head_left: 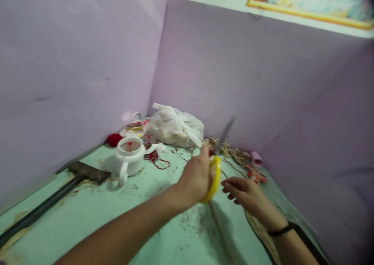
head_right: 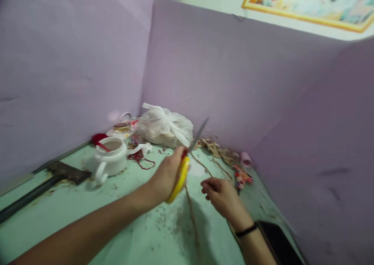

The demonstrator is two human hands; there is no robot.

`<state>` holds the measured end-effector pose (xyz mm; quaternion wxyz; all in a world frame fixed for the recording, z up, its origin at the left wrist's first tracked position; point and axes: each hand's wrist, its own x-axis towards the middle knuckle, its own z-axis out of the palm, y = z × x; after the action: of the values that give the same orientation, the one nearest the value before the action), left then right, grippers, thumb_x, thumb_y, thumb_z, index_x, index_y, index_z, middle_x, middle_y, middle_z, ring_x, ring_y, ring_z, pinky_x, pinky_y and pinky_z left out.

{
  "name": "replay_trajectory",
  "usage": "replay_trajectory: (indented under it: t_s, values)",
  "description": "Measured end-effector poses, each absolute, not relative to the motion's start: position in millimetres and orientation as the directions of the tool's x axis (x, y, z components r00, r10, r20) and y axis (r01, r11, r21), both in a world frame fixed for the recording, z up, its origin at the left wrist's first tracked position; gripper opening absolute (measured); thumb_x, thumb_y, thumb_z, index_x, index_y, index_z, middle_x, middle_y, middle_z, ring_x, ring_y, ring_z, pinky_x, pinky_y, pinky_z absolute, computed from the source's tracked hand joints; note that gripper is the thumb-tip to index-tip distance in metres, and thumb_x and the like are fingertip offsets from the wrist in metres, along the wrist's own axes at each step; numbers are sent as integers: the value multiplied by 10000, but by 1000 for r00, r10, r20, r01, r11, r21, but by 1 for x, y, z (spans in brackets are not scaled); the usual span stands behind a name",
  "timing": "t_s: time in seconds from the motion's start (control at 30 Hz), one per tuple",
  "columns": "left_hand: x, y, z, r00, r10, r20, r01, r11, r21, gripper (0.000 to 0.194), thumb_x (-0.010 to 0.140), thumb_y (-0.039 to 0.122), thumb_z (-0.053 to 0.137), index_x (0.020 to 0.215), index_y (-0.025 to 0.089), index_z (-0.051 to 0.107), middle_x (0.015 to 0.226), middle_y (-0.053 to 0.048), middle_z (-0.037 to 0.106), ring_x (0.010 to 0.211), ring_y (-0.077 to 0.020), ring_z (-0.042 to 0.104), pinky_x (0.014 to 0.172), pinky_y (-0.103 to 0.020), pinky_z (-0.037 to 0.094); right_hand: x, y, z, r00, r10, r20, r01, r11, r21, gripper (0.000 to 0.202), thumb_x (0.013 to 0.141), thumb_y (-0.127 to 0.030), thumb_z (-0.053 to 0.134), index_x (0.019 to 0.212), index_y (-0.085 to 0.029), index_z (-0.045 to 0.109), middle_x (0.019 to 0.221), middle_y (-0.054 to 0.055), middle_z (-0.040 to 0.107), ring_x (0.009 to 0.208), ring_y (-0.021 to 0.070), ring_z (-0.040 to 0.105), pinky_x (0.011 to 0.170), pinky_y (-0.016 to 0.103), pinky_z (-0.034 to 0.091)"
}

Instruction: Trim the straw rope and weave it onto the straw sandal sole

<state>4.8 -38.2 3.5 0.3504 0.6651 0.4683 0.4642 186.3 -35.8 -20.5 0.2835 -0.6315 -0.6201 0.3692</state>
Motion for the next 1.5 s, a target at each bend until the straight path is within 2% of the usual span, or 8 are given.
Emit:
replay_trajectory:
  t_s: [0.17,0.3,0.43,0.6,0.7,0.87,1.13,1.5]
  values:
    - [19,-27,-39,152,986,69,291,-111,950,213,725,184,459,936,198,481,524,46,520,386,-82,432,385,-181,314,209,-82,-47,-75,986,-145,779,-33,-626,211,695,-326,526,613,-167,639,551,33,629,509,143,528,472,243,338]
    - [30,-30,-56,141,988,-60,312,13,950,212,738,238,465,936,188,407,511,57,520,316,-60,393,332,-163,305,196,-97,-49,-58,980,-190,893,-34,-449,201,610,-393,618,599,-195,654,583,43,652,537,170,541,472,256,288]
    - [35,-33,-65,138,974,-179,240,143,960,251,710,259,515,913,209,376,507,63,520,288,-51,383,284,-140,280,190,-100,-52,-40,984,-171,904,-37,-426,51,562,-238,647,599,-205,659,616,44,659,585,186,551,498,264,284]
    - [27,-39,-65,166,948,-272,71,264,962,364,690,369,560,961,231,358,558,54,565,235,-42,334,225,-143,242,179,-96,-68,-78,974,-213,474,-152,-868,19,616,-188,602,620,-172,592,531,-2,578,473,104,474,450,219,299]
    - [22,-39,-62,188,952,-241,-53,255,965,422,654,366,595,964,227,344,595,31,608,237,-33,329,233,-143,257,167,-96,-73,-148,953,-263,181,-235,-955,113,581,-197,646,601,-161,542,476,-43,502,419,69,398,418,203,279]
    - [17,-34,-58,148,968,-204,-176,229,957,454,558,206,615,924,219,347,477,75,558,258,-45,359,257,-128,273,163,-97,-68,-260,915,-307,-89,-340,-936,261,477,-200,741,653,-138,559,532,-43,531,470,59,445,467,195,317]
    - [12,-30,-56,132,980,-146,-253,176,951,452,549,165,616,907,218,345,474,72,556,295,-51,400,277,-120,293,166,-96,-71,-412,828,-381,-35,-432,-901,271,541,-366,710,593,-119,610,424,-38,520,354,36,387,388,195,231]
    - [11,-29,-57,61,991,-120,-206,130,970,439,580,189,617,938,217,363,450,80,527,302,-73,408,260,-149,326,164,-100,-74,-459,802,-383,-289,-542,-789,254,554,-291,732,684,-116,602,639,29,625,535,99,564,589,262,423]
